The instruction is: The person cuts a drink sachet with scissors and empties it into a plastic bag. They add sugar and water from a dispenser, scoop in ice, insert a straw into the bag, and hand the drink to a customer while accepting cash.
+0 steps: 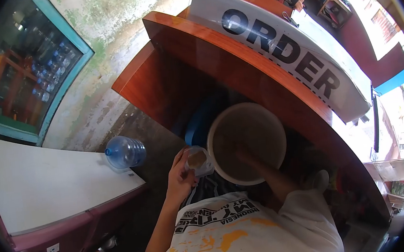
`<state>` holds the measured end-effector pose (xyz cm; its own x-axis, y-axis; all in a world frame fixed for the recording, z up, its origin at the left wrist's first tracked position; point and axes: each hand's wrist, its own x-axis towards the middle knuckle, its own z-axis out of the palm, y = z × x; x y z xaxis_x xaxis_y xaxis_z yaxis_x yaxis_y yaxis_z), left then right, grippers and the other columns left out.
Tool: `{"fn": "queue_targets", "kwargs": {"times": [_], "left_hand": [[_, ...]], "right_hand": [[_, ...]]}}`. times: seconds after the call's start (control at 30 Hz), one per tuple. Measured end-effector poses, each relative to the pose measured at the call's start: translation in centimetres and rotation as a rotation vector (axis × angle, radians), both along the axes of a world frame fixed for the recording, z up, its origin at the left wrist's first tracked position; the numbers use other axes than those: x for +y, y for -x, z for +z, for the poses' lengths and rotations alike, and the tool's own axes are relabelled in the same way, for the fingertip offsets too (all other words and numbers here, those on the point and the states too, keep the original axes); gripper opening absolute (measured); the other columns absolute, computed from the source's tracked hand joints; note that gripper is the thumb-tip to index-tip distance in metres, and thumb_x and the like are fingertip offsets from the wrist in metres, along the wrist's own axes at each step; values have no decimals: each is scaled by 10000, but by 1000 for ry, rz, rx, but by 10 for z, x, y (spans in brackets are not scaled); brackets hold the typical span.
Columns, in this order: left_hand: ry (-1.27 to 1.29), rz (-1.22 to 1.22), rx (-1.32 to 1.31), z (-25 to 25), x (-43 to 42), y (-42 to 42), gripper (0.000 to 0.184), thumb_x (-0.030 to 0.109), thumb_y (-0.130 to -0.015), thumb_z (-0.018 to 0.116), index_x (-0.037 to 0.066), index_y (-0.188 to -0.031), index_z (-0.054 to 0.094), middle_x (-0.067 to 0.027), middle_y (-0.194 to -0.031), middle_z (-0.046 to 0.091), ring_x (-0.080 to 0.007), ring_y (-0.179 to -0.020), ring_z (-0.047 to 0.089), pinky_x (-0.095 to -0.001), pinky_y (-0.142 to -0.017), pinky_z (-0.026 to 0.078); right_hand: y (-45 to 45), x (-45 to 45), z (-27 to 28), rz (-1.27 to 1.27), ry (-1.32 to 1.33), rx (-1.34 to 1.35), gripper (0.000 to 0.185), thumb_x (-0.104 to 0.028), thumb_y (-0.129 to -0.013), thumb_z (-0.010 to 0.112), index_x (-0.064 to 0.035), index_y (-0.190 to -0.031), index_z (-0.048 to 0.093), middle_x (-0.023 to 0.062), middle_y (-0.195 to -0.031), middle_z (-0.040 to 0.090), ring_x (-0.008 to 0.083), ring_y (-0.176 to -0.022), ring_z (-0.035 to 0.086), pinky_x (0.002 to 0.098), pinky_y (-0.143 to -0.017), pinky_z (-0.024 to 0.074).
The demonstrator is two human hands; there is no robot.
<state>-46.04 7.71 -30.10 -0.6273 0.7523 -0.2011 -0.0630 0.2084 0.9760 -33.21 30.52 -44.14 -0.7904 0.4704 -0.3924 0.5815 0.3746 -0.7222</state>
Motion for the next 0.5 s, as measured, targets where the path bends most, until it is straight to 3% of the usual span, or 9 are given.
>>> {"fn": "queue_targets", "kwargs": {"times": [0.1,0.2,0.3,0.4,0.5], "left_hand": [[-21,4,7,-6,2,-2,621,-148,-779,462,-3,-1376,375,-107,-1452,302,-104,-633,587,-216,-517,456],[-35,0,14,-11,5,-3,618,-138,-779,462,6,-1375,383,-112,-1445,308,-108,-629,587,-218,-513,456],[-63,-20,20,-15,6,-3,618,-128,-772,455,8,-1371,389,-113,-1429,328,-111,-621,585,-219,-508,456],[-65,-23,41,-17,7,-3,614,-131,-761,448,-4,-1360,399,-116,-1405,361,-107,-617,579,-218,-511,458],[-35,-6,48,-12,10,-4,607,-145,-750,446,-26,-1344,412,-119,-1389,395,-97,-620,573,-219,-526,462]], "right_hand": [[-11,-3,15,130,-33,-40,413,-206,-888,455,23,-1224,530,266,-1205,542,373,-1175,495,420,-1011,367],[-24,-7,2,59,-71,12,419,-233,-886,472,20,-1214,534,259,-1210,542,392,-1145,507,426,-991,380],[-34,5,-1,140,105,-34,409,-249,-889,495,15,-1196,548,220,-1224,553,357,-1117,533,407,-957,406],[-44,4,-25,-3,280,-122,380,-260,-886,528,2,-1156,581,147,-1151,607,264,-1055,567,364,-921,430],[-56,7,-60,-139,676,-45,333,-250,-887,541,-24,-1120,615,81,-1053,636,171,-982,568,317,-876,441]]}}
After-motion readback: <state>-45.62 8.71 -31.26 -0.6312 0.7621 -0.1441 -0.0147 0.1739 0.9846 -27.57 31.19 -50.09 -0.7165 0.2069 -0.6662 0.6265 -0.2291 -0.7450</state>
